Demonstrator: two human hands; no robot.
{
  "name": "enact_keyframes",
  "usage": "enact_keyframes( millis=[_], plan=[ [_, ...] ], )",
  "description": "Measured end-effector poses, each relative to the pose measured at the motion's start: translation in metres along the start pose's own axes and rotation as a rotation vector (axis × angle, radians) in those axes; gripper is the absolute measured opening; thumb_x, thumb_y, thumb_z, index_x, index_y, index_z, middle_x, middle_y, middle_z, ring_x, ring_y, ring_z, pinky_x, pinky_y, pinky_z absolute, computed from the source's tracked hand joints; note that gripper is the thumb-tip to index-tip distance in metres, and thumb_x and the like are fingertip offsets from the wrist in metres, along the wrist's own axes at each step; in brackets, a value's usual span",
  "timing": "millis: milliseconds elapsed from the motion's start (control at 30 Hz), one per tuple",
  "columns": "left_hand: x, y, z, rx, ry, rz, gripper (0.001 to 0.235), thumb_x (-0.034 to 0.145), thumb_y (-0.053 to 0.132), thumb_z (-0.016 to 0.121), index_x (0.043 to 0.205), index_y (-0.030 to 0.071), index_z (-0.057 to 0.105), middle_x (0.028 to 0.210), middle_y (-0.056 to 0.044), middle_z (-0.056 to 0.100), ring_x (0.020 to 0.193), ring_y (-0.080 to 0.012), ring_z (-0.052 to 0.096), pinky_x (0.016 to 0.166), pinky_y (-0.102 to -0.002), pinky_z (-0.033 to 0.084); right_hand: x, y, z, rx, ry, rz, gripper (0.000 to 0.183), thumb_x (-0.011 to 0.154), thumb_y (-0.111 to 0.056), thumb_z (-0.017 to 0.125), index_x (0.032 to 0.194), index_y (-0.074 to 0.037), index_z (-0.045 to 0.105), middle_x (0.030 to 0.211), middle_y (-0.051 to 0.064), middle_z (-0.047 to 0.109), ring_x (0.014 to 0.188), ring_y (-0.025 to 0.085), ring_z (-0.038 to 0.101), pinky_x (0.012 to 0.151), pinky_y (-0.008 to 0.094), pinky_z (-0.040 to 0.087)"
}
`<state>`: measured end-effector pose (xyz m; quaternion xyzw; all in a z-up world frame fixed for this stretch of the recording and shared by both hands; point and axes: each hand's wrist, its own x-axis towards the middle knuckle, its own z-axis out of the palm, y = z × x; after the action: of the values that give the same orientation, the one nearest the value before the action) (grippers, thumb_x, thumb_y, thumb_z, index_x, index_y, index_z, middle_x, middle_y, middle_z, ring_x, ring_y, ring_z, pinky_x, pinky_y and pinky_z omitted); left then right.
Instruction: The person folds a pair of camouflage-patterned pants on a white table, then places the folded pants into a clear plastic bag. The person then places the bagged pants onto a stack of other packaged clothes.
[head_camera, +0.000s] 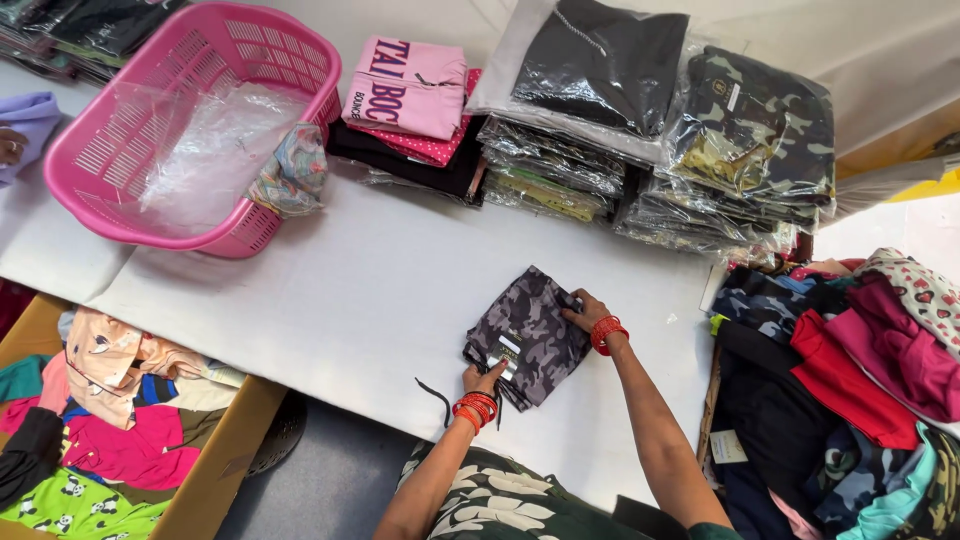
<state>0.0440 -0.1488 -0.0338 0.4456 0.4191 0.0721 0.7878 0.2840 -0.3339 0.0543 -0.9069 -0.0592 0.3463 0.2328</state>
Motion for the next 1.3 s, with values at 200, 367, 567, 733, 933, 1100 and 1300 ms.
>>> enact_keyframes(
  millis=[200, 367, 567, 733, 933, 1100, 1300],
  plan=[
    [-0.013, 0.026, 0.008, 0.216, -0.022, -0.003, 0.040, 0.079, 0.012, 0.083, 0.108, -0.009, 0.065, 0.100, -0.017, 0.073, 0.086, -0.0251, 0.068, 0.082, -0.037, 0.054, 0.026, 0.036, 0.021, -0.042, 0.135, -0.279, 0.042, 0.086, -0.031, 0.074, 0.120, -0.012, 0.059, 0.121, 0.017, 0.068, 0.111, 0.035, 0.066, 0.096, 0.047, 0.054],
    [0.003, 0.072, -0.011, 0.255, -0.170, 0.025, 0.080, 0.083, 0.019, 0.073, 0.150, 0.000, 0.034, 0.148, -0.017, 0.051, 0.135, -0.0265, 0.051, 0.114, -0.033, 0.038, 0.010, 0.014, 0.026, -0.018, -0.036, -0.145, 0.044, 0.091, -0.029, 0.068, 0.127, -0.015, 0.047, 0.118, 0.017, 0.069, 0.108, 0.033, 0.068, 0.095, 0.046, 0.054],
    [0.069, 0.130, -0.073, 0.483, -0.222, 0.038, 0.099, 0.091, 0.033, 0.072, 0.160, 0.001, 0.009, 0.167, -0.020, 0.019, 0.153, -0.0279, 0.026, 0.122, -0.033, 0.028, -0.020, -0.065, 0.035, 0.128, -0.143, -0.104, 0.044, 0.091, -0.033, 0.068, 0.125, -0.016, 0.047, 0.098, 0.015, 0.069, 0.092, 0.026, 0.066, 0.082, 0.043, 0.054],
    [0.106, 0.237, -0.098, 0.619, -0.270, 0.284, 0.089, 0.094, 0.032, 0.072, 0.156, -0.004, 0.018, 0.160, -0.026, 0.032, 0.144, -0.0302, 0.039, 0.114, -0.038, 0.037, -0.016, -0.147, 0.050, 0.214, -0.126, -0.262, 0.038, 0.094, -0.031, 0.069, 0.120, -0.012, 0.047, 0.091, 0.013, 0.068, 0.084, 0.022, 0.062, 0.074, 0.040, 0.053],
    [0.176, 0.387, -0.083, 0.529, -0.397, 0.747, 0.040, 0.092, 0.018, 0.069, 0.122, 0.002, 0.048, 0.103, -0.015, 0.075, 0.087, -0.0191, 0.073, 0.074, -0.034, 0.057, 0.017, -0.266, 0.024, 0.548, -0.004, -0.331, 0.033, 0.095, -0.019, 0.064, 0.115, -0.008, 0.040, 0.093, 0.014, 0.074, 0.081, 0.016, 0.072, 0.071, 0.032, 0.060],
    [0.259, 0.512, -0.034, 0.798, -0.288, 0.993, 0.055, 0.091, 0.023, 0.075, 0.132, -0.001, 0.047, 0.107, -0.026, 0.070, 0.098, -0.0393, 0.071, 0.082, -0.046, 0.056, 0.086, -0.352, -0.018, 0.693, 0.345, -0.681, 0.033, 0.098, -0.013, 0.067, 0.115, -0.002, 0.041, 0.105, 0.016, 0.068, 0.092, 0.014, 0.067, 0.077, 0.029, 0.058],
    [0.334, 0.635, 0.050, 0.837, -0.336, 0.984, 0.051, 0.095, 0.021, 0.070, 0.134, 0.001, 0.044, 0.112, -0.025, 0.070, 0.101, -0.0385, 0.072, 0.083, -0.047, 0.056, 0.167, -0.423, -0.092, 0.881, 0.518, -0.620, 0.039, 0.098, -0.015, 0.068, 0.120, -0.002, 0.039, 0.099, 0.018, 0.067, 0.082, 0.016, 0.063, 0.070, 0.029, 0.054]
  ],
)
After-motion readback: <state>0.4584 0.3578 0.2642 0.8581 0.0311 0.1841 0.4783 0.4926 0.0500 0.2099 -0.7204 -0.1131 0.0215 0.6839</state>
